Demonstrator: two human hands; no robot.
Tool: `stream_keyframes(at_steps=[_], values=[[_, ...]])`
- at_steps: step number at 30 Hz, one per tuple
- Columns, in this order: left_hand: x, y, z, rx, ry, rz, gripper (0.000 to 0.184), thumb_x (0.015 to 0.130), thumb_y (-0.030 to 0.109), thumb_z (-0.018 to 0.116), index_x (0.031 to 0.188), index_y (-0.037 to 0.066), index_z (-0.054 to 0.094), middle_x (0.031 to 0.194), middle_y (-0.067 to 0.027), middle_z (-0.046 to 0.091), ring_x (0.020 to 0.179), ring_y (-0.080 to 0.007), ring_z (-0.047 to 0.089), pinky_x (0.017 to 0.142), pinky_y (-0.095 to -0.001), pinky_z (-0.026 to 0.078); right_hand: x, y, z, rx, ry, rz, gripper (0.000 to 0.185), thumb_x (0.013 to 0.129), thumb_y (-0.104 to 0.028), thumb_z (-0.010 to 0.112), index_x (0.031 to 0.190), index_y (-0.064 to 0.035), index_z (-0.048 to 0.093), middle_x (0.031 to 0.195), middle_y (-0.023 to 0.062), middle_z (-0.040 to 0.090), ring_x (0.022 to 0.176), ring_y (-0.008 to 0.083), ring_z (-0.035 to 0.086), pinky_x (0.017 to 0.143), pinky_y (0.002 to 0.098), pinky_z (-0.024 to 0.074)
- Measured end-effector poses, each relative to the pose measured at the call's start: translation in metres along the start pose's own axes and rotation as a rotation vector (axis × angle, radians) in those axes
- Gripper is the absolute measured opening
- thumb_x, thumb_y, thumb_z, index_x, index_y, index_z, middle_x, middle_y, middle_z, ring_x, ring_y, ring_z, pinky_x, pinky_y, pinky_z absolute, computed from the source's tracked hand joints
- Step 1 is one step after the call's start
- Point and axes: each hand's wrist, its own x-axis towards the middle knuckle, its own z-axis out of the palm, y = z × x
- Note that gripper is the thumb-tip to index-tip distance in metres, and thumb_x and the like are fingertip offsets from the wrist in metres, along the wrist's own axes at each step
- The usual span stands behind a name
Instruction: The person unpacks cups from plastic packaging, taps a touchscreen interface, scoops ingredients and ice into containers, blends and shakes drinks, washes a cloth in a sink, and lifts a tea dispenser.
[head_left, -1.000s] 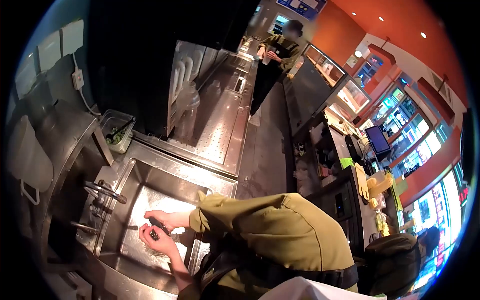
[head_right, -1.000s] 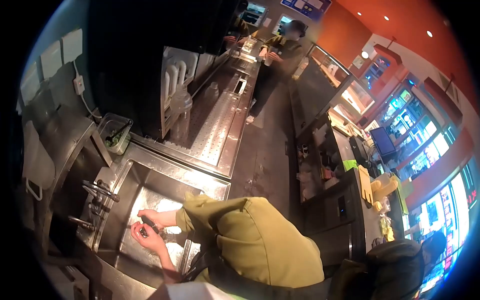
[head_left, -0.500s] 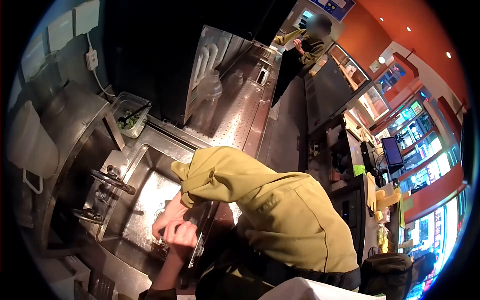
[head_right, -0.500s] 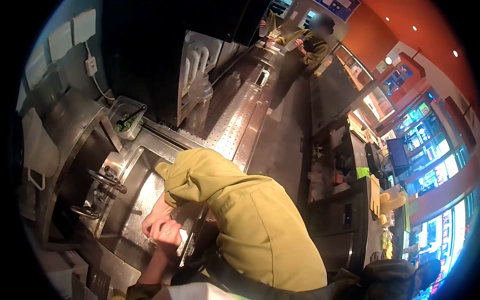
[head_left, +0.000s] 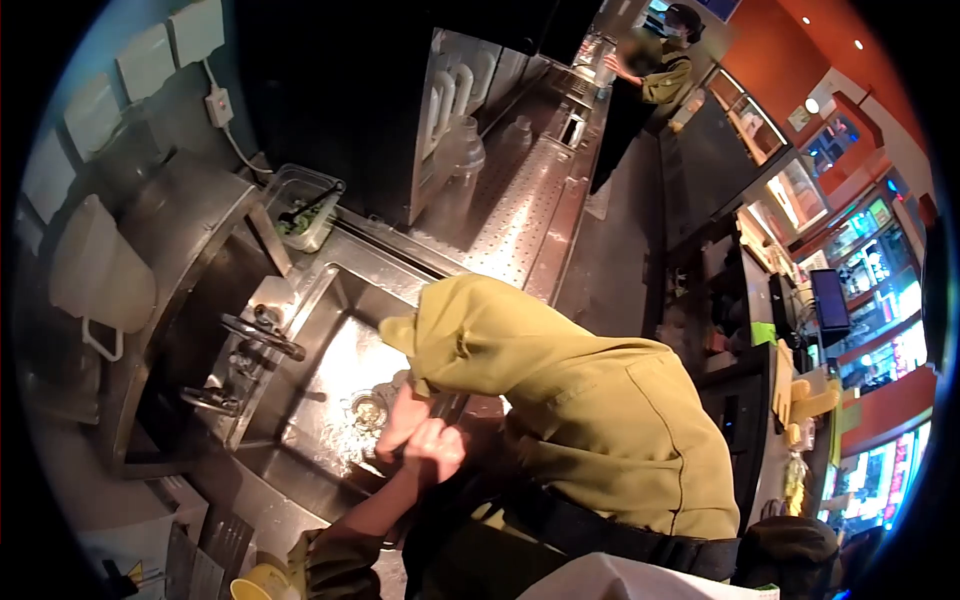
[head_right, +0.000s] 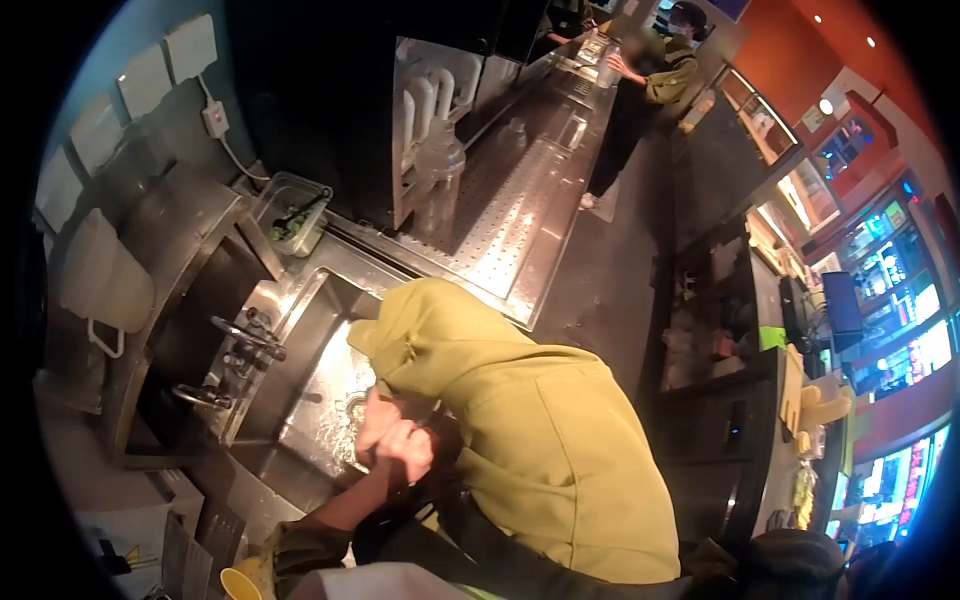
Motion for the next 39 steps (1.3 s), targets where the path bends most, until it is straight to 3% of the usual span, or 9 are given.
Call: stream_keyframes(at_steps=[4, 9, 10, 13, 17, 27, 32, 34, 39], values=[[-0.001, -0.011, 0.001, -0.022, -0.107, 0.218, 0.01, 0.052, 0.01, 0.058, 0.055, 0.012, 0.048, 0.059, -0.0009, 0.045, 0.058, -0.0177, 0.048, 0.052, -0.0292, 0.041, -0.017, 0.02, 0.006, 0.303, -0.135, -0.085, 0.034, 0.078, -0.036, 0.051, 0.09, -0.0047, 0.054, 0.076, 0.0082, 0.059, 0.079, 0.0156, 0.055, 0.069, 0.0323, 0.0427], [-0.025, -0.058, -0.039, -0.691, 0.481, -0.77, 0.021, 0.079, 0.018, 0.05, 0.094, 0.002, 0.054, 0.097, -0.0115, 0.056, 0.091, -0.023, 0.053, 0.078, -0.0365, 0.044, -0.025, 0.073, 0.036, 0.576, -0.197, -0.153, 0.032, 0.078, -0.034, 0.051, 0.088, -0.0044, 0.054, 0.075, 0.0077, 0.06, 0.075, 0.0165, 0.057, 0.065, 0.0339, 0.0445], [-0.011, -0.048, -0.032, -0.104, 0.851, -0.973, 0.033, 0.087, 0.026, 0.041, 0.105, 0.0, 0.05, 0.106, -0.0141, 0.052, 0.098, -0.0251, 0.05, 0.083, -0.0403, 0.042, -0.026, 0.082, 0.032, 0.554, -0.13, -0.193, 0.031, 0.078, -0.034, 0.051, 0.088, -0.0043, 0.054, 0.075, 0.0076, 0.06, 0.074, 0.0166, 0.058, 0.064, 0.0342, 0.0449], [-0.014, -0.06, -0.038, -1.492, 1.073, -1.51, 0.039, 0.088, 0.028, 0.045, 0.115, 0.0, 0.043, 0.112, -0.0145, 0.049, 0.105, -0.0268, 0.047, 0.09, -0.0399, 0.039, -0.038, 0.114, 0.034, -0.004, 0.424, -0.635, 0.04, 0.078, -0.036, 0.056, 0.1, -0.0035, 0.053, 0.086, 0.0157, 0.06, 0.077, 0.0286, 0.059, 0.068, 0.0359, 0.0462], [0.012, -0.033, -0.005, -1.19, 0.587, -1.594, 0.04, 0.089, 0.031, 0.043, 0.106, -0.004, 0.051, 0.098, -0.0128, 0.057, 0.085, -0.0214, 0.057, 0.074, -0.0326, 0.047, -0.1, 0.152, 0.034, -0.504, 0.919, -0.714, 0.037, 0.08, -0.036, 0.052, 0.098, -0.0043, 0.053, 0.079, 0.0187, 0.058, 0.076, 0.0306, 0.057, 0.069, 0.0372, 0.0457], [0.16, -0.003, 0.028, -0.499, 0.283, -1.01, 0.047, 0.087, 0.028, 0.05, 0.049, 0.002, 0.039, 0.044, 0.0016, 0.037, 0.043, -0.0061, 0.033, 0.04, -0.026, 0.029, -0.186, 0.215, -0.094, 0.505, 1.254, -1.159, 0.036, 0.08, -0.037, 0.056, 0.088, -0.0015, 0.056, 0.068, 0.0048, 0.053, 0.072, 0.0104, 0.049, 0.064, 0.0277, 0.0418], [0.215, -0.032, 0.117, -1.25, 0.066, -1.153, 0.033, 0.088, 0.028, 0.044, 0.089, -0.001, 0.058, 0.081, -0.0114, 0.061, 0.074, -0.0156, 0.056, 0.073, -0.0279, 0.045, -0.214, 0.229, -0.201, 0.202, 1.297, -0.712, 0.055, 0.081, -0.046, 0.047, 0.106, 0.0027, 0.05, 0.099, 0.0191, 0.053, 0.094, 0.0262, 0.049, 0.083, 0.0376, 0.0381], [0.216, -0.036, 0.207, -0.414, -0.041, -0.429, 0.042, 0.088, 0.033, 0.036, 0.111, 0.002, 0.052, 0.116, -0.021, 0.048, 0.115, -0.0302, 0.039, 0.096, -0.0403, 0.03, -0.188, 0.266, -0.246, -0.181, 1.38, -0.663, 0.067, 0.077, -0.048, 0.05, 0.118, 0.0042, 0.041, 0.115, 0.0279, 0.044, 0.108, 0.0389, 0.043, 0.093, 0.0421, 0.0344], [0.27, -0.027, 0.295, 0.349, -0.442, -0.482, 0.053, 0.082, 0.042, 0.041, 0.13, 0.02, 0.033, 0.14, -0.0187, 0.01, 0.129, -0.0353, 0.008, 0.098, -0.0539, 0.018, -0.177, 0.334, -0.271, -0.331, 0.957, -0.796, 0.04, 0.079, -0.027, 0.055, 0.106, 0.0026, 0.051, 0.088, 0.0166, 0.06, 0.078, 0.0181, 0.058, 0.068, 0.032, 0.0474]])
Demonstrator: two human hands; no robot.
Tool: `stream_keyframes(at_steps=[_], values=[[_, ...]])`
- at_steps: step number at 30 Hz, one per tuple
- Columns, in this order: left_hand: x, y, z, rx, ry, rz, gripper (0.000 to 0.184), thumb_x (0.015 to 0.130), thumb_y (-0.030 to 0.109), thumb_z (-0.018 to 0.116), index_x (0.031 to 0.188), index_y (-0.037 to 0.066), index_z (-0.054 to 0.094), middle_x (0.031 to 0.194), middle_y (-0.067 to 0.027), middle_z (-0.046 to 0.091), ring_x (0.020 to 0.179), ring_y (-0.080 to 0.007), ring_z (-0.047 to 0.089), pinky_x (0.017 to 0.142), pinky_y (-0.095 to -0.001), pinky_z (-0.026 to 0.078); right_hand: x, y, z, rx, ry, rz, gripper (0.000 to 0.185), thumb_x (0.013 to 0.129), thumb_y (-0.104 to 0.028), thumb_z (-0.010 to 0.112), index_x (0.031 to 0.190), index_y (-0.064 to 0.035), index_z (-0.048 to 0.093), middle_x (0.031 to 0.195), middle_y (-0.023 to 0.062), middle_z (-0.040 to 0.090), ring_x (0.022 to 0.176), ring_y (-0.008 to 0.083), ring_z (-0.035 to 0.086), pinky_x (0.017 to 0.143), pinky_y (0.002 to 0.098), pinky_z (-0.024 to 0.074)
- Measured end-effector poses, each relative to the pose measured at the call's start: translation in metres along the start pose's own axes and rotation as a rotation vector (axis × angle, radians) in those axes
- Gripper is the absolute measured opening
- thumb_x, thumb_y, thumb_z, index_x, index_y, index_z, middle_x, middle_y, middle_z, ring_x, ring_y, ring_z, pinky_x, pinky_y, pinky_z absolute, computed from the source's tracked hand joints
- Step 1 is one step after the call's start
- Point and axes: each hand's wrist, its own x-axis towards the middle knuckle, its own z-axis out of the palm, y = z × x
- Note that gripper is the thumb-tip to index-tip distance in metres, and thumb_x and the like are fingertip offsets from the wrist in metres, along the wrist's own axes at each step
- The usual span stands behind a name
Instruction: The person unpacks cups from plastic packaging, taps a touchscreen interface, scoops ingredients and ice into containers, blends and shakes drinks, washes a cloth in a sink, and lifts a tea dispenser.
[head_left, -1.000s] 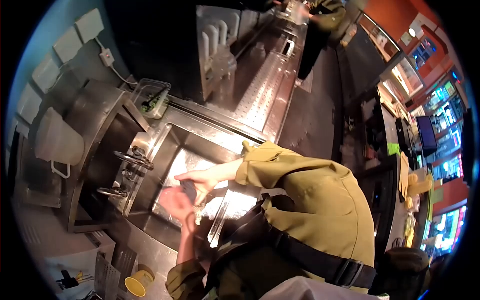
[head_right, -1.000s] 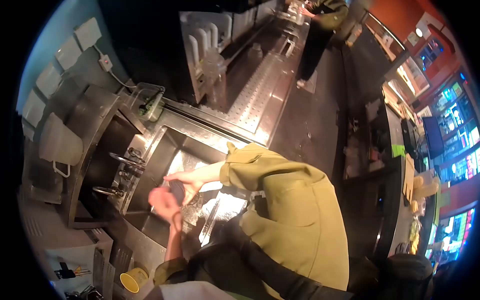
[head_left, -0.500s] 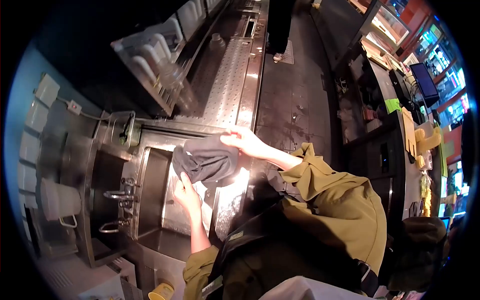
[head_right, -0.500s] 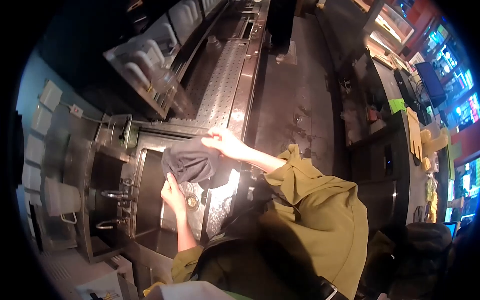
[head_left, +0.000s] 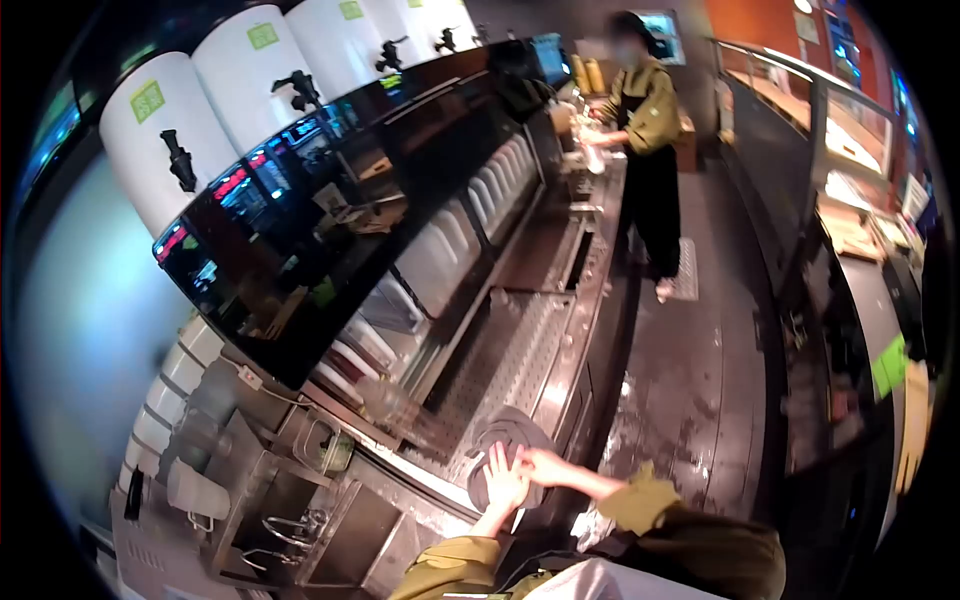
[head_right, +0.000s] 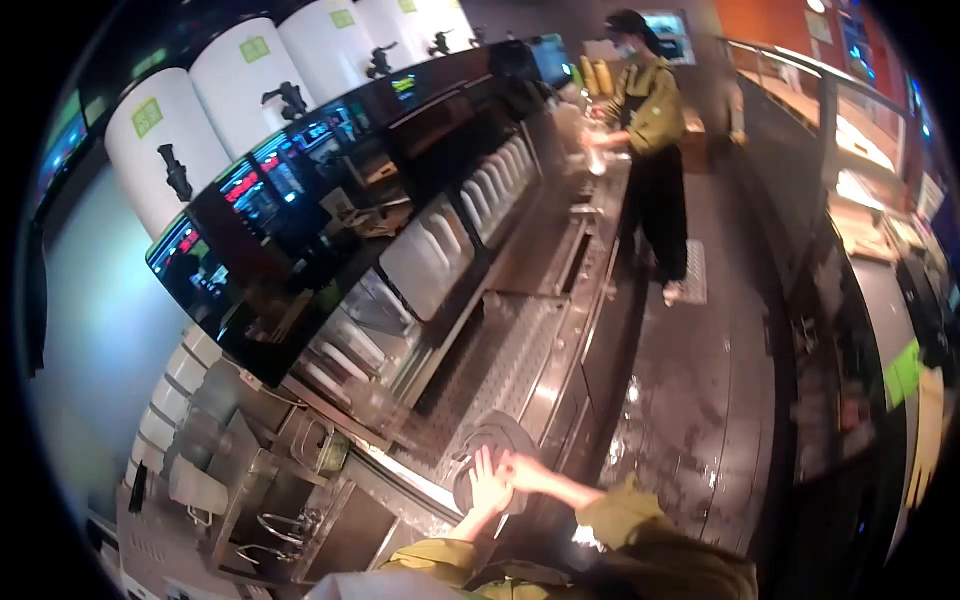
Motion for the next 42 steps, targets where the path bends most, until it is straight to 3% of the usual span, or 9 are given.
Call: stream_keyframes(at_steps=[3, 5, 15, 18, 24, 29, 32, 38, 42], values=[[0.02, -0.002, -0.002, -0.049, 0.078, -0.083, 0.056, 0.08, 0.047, 0.043, 0.13, 0.023, 0.033, 0.139, -0.0188, 0.012, 0.129, -0.0352, 0.009, 0.098, -0.0544, 0.017, -0.013, -0.012, -0.037, 0.565, -0.038, 0.118, 0.049, 0.081, -0.024, 0.057, 0.122, -0.0017, 0.041, 0.094, 0.0115, 0.061, 0.082, 0.0147, 0.057, 0.069, 0.0271, 0.0478], [0.034, -0.002, -0.001, -0.035, 0.109, -0.225, 0.056, 0.08, 0.048, 0.043, 0.129, 0.023, 0.035, 0.138, -0.0193, 0.015, 0.128, -0.0356, 0.013, 0.098, -0.054, 0.017, -0.003, -0.052, -0.093, 0.562, -0.072, 0.108, 0.054, 0.081, -0.021, 0.059, 0.125, -0.0017, 0.035, 0.093, 0.0072, 0.06, 0.077, 0.01, 0.056, 0.065, 0.0232, 0.0465], [0.056, -0.014, -0.006, -0.08, 0.118, -0.299, 0.059, 0.079, 0.05, 0.043, 0.13, 0.021, 0.034, 0.137, -0.0246, 0.012, 0.127, -0.0417, 0.008, 0.097, -0.0566, 0.016, 0.147, -0.291, -0.334, 0.433, 0.385, -1.042, 0.016, 0.085, -0.009, 0.049, 0.098, 0.0, 0.049, 0.078, 0.0053, 0.054, 0.056, 0.0086, 0.052, 0.051, 0.0217, 0.0432], [0.058, 0.002, -0.03, 0.161, 0.161, -0.309, 0.051, 0.083, 0.041, 0.044, 0.126, 0.013, 0.039, 0.13, -0.0219, 0.03, 0.119, -0.0349, 0.03, 0.093, -0.0488, 0.029, 0.203, -0.364, -0.416, 0.318, 0.577, -1.227, 0.013, 0.084, -0.011, 0.049, 0.09, 0.0008, 0.051, 0.069, 0.0037, 0.054, 0.056, 0.0081, 0.052, 0.051, 0.0219, 0.0425], [0.084, -0.002, -0.047, 0.167, 0.28, -0.455, 0.049, 0.083, 0.038, 0.046, 0.123, 0.011, 0.04, 0.122, -0.0207, 0.034, 0.112, -0.0327, 0.034, 0.089, -0.0454, 0.032, 0.338, -0.412, -0.592, -0.376, 1.146, -0.715, 0.025, 0.074, -0.02, 0.049, 0.093, -0.0063, 0.058, 0.09, 0.014, 0.061, 0.087, 0.0291, 0.057, 0.079, 0.0369, 0.0434], [0.121, 0.01, -0.054, 0.235, 0.359, -0.625, 0.048, 0.082, 0.035, 0.047, 0.121, 0.009, 0.04, 0.117, -0.0196, 0.037, 0.106, -0.0308, 0.037, 0.085, -0.0426, 0.034, 0.425, -0.416, -0.648, -0.66, 0.737, -0.636, 0.031, 0.072, -0.006, 0.039, 0.095, -0.0079, 0.061, 0.09, 0.0135, 0.06, 0.087, 0.0252, 0.055, 0.084, 0.0339, 0.0391], [0.149, 0.025, -0.055, 0.275, 0.389, -0.756, 0.047, 0.082, 0.034, 0.048, 0.12, 0.007, 0.041, 0.113, -0.019, 0.039, 0.102, -0.0297, 0.039, 0.083, -0.0409, 0.036, 0.461, -0.432, -0.667, -0.759, 0.48, -0.49, 0.028, 0.08, -0.016, 0.044, 0.101, -0.0044, 0.057, 0.094, 0.0121, 0.057, 0.084, 0.0232, 0.055, 0.077, 0.0331, 0.0428], [0.209, 0.047, -0.052, 0.362, 0.448, -1.001, 0.045, 0.082, 0.031, 0.05, 0.118, 0.005, 0.042, 0.106, -0.0178, 0.044, 0.095, -0.0274, 0.043, 0.079, -0.0376, 0.039, 0.452, -0.436, -0.691, -0.937, 0.567, -0.717, 0.036, 0.083, -0.028, 0.048, 0.106, -0.0005, 0.052, 0.099, 0.0124, 0.054, 0.08, 0.0214, 0.055, 0.07, 0.0317, 0.0456], [0.229, 0.056, -0.053, 0.386, 0.505, -1.117, 0.044, 0.082, 0.029, 0.052, 0.116, 0.003, 0.042, 0.101, -0.0169, 0.046, 0.09, -0.026, 0.046, 0.076, -0.0353, 0.041, 0.476, -0.405, -0.684, -0.563, -0.165, -0.581, 0.054, 0.082, -0.045, 0.051, 0.107, 0.0034, 0.047, 0.092, 0.0113, 0.052, 0.072, 0.0149, 0.053, 0.063, 0.027, 0.0475]])
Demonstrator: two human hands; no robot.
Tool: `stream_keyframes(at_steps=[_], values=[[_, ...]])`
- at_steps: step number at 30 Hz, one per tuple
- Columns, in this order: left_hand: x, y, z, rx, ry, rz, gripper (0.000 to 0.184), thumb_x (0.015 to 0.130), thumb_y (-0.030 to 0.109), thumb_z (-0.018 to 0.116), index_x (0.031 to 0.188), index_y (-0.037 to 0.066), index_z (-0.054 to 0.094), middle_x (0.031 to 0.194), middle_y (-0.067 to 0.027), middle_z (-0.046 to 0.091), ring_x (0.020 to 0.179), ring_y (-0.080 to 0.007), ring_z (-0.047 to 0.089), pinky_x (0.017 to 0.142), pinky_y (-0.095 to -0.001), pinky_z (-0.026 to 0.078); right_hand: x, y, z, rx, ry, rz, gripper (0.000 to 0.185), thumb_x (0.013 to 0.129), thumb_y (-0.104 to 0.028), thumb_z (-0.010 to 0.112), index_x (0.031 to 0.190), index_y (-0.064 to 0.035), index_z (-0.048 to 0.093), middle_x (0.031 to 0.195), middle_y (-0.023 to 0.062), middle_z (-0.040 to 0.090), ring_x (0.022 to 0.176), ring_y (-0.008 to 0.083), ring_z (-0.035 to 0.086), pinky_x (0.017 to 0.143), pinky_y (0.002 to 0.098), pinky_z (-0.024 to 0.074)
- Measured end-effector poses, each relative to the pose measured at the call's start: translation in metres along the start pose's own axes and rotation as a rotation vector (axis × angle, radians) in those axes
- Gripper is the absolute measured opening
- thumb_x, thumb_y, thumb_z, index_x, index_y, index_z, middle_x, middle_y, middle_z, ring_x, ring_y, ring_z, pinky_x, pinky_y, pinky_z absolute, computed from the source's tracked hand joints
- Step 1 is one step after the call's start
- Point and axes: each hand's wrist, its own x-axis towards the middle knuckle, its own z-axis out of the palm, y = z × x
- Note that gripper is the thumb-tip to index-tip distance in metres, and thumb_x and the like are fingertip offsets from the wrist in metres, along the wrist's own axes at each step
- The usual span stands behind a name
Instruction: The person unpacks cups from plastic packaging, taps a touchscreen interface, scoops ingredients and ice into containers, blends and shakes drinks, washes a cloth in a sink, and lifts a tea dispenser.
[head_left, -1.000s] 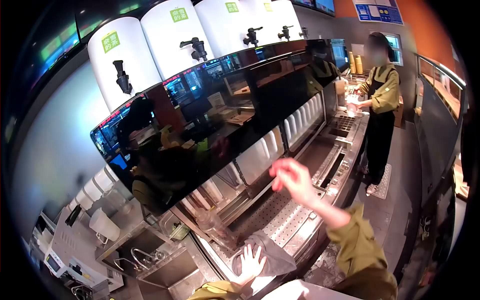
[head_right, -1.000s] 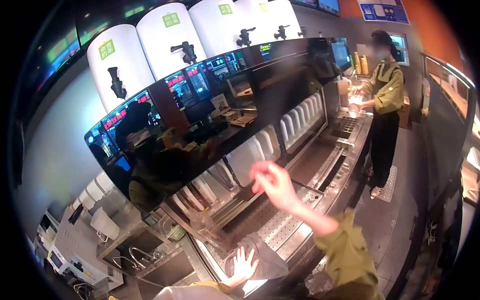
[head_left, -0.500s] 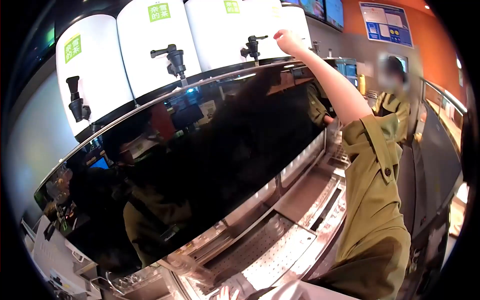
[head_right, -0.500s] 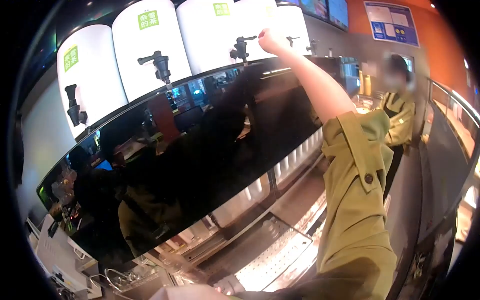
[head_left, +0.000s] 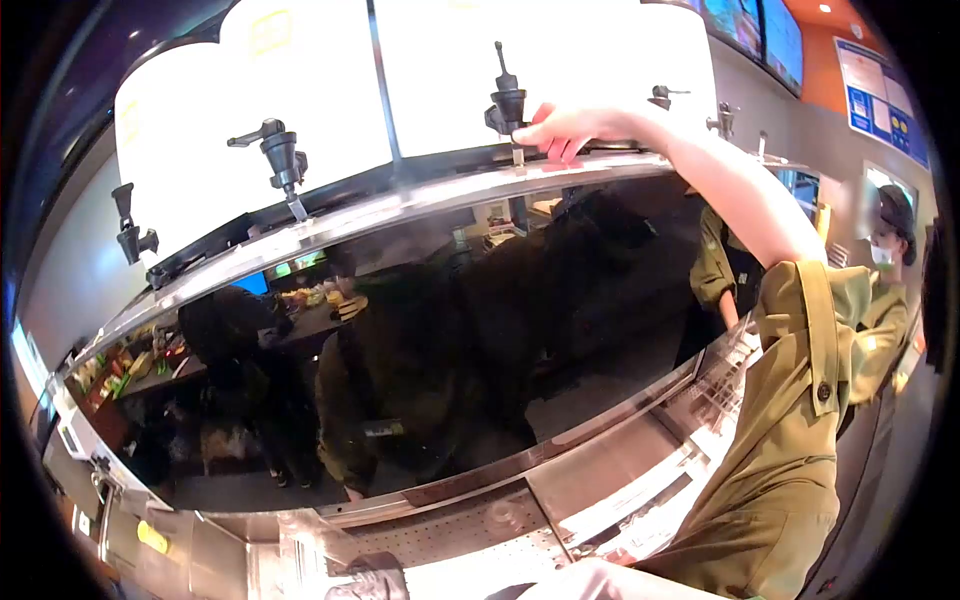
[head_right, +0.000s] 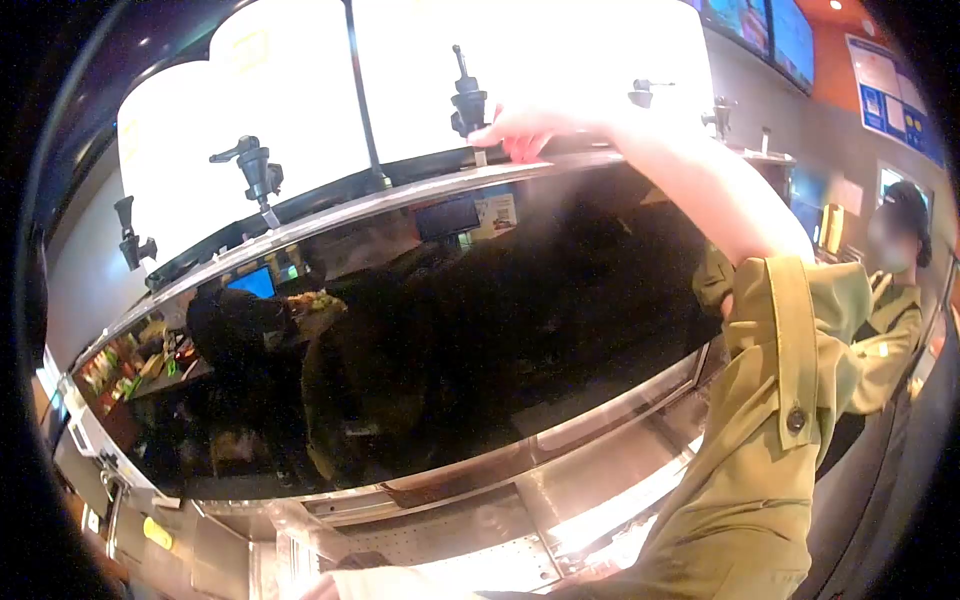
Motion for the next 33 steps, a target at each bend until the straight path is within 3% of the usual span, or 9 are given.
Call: stream_keyframes(at_steps=[3, 6, 13, 15, 17, 24, 25, 28, 33], values=[[-0.002, 0.004, 0.001, -0.003, 0.05, -0.073, 0.044, 0.081, 0.028, 0.053, 0.115, 0.002, 0.043, 0.098, -0.0163, 0.049, 0.086, -0.0248, 0.048, 0.074, -0.0336, 0.042, 0.007, -0.007, 0.006, -0.051, 0.119, -0.093, 0.036, 0.081, -0.039, 0.052, 0.08, -0.0032, 0.053, 0.066, 0.0033, 0.053, 0.056, 0.0098, 0.048, 0.047, 0.0213, 0.0385], [-0.004, 0.004, 0.004, -0.011, 0.104, -0.129, 0.043, 0.081, 0.026, 0.054, 0.114, 0.0, 0.043, 0.094, -0.0157, 0.051, 0.083, -0.0237, 0.05, 0.072, -0.0319, 0.043, 0.019, 0.0, 0.005, -0.042, 0.158, 0.0, 0.033, 0.072, -0.038, 0.056, 0.065, -0.0055, 0.057, 0.058, 0.0038, 0.054, 0.052, 0.0124, 0.049, 0.049, 0.025, 0.0391], [-0.011, -0.015, 0.01, -0.153, 0.375, -0.314, 0.042, 0.081, 0.023, 0.056, 0.111, -0.003, 0.044, 0.086, -0.0142, 0.056, 0.074, -0.0211, 0.054, 0.067, -0.028, 0.047, 0.068, 0.025, -0.006, -0.024, -0.009, -0.097, 0.034, 0.078, -0.029, 0.054, 0.098, -0.0029, 0.046, 0.083, 0.0141, 0.055, 0.076, 0.021, 0.056, 0.063, 0.0326, 0.0461], [-0.006, -0.028, 0.007, -0.265, 0.468, -0.39, 0.041, 0.081, 0.022, 0.057, 0.11, -0.004, 0.044, 0.084, -0.0138, 0.057, 0.072, -0.0204, 0.055, 0.066, -0.0268, 0.048, 0.004, -0.036, 0.016, -0.256, 0.142, -0.026, 0.023, 0.078, -0.023, 0.048, 0.089, -0.0033, 0.052, 0.079, 0.0152, 0.055, 0.071, 0.0226, 0.056, 0.059, 0.0348, 0.0455], [-0.009, -0.041, -0.002, -0.418, 0.472, -0.498, 0.041, 0.081, 0.021, 0.058, 0.11, -0.005, 0.044, 0.081, -0.0134, 0.058, 0.07, -0.0196, 0.057, 0.064, -0.0257, 0.049, 0.061, -0.004, 0.006, -0.666, 0.107, -0.272, 0.02, 0.078, -0.018, 0.047, 0.083, -0.005, 0.061, 0.069, 0.0155, 0.058, 0.061, 0.0307, 0.056, 0.058, 0.0388, 0.0471], [-0.065, -0.036, -0.083, -1.169, 0.301, -0.927, 0.039, 0.085, 0.025, 0.047, 0.117, 0.003, 0.044, 0.114, -0.017, 0.046, 0.098, -0.0248, 0.049, 0.085, -0.0362, 0.04, 0.075, -0.021, 0.015, -0.524, 0.507, -0.03, 0.024, 0.07, -0.026, 0.053, 0.076, -0.004, 0.062, 0.067, 0.0117, 0.059, 0.059, 0.0235, 0.056, 0.056, 0.0337, 0.0447], [-0.069, -0.041, -0.09, -1.126, 0.464, -0.904, 0.023, 0.082, 0.001, 0.044, 0.104, -0.003, 0.048, 0.097, -0.009, 0.052, 0.077, -0.0132, 0.051, 0.071, -0.0251, 0.043, 0.078, -0.024, 0.015, -0.507, 0.571, -0.014, 0.025, 0.069, -0.027, 0.053, 0.075, -0.0038, 0.062, 0.067, 0.0112, 0.059, 0.059, 0.0225, 0.055, 0.056, 0.033, 0.0443], [-0.08, -0.03, -0.145, -0.873, 0.539, -0.872, 0.021, 0.081, 0.003, 0.041, 0.098, -0.004, 0.051, 0.088, -0.0102, 0.054, 0.074, -0.0158, 0.051, 0.069, -0.029, 0.043, 0.095, -0.032, 0.013, -0.453, 0.8, 0.002, 0.029, 0.066, -0.031, 0.056, 0.072, -0.0033, 0.062, 0.066, 0.0096, 0.059, 0.058, 0.0195, 0.055, 0.055, 0.0308, 0.0433], [-0.075, 0.008, -0.171, -1.012, 0.745, -0.901, 0.024, 0.082, 0.001, 0.043, 0.104, -0.003, 0.049, 0.092, -0.0094, 0.052, 0.077, -0.0138, 0.051, 0.074, -0.0259, 0.041, 0.043, -0.086, -0.034, -0.3, 0.902, -0.078, 0.033, 0.057, -0.031, 0.059, 0.071, -0.0023, 0.065, 0.068, 0.0107, 0.061, 0.064, 0.0198, 0.058, 0.059, 0.0313, 0.0438]])
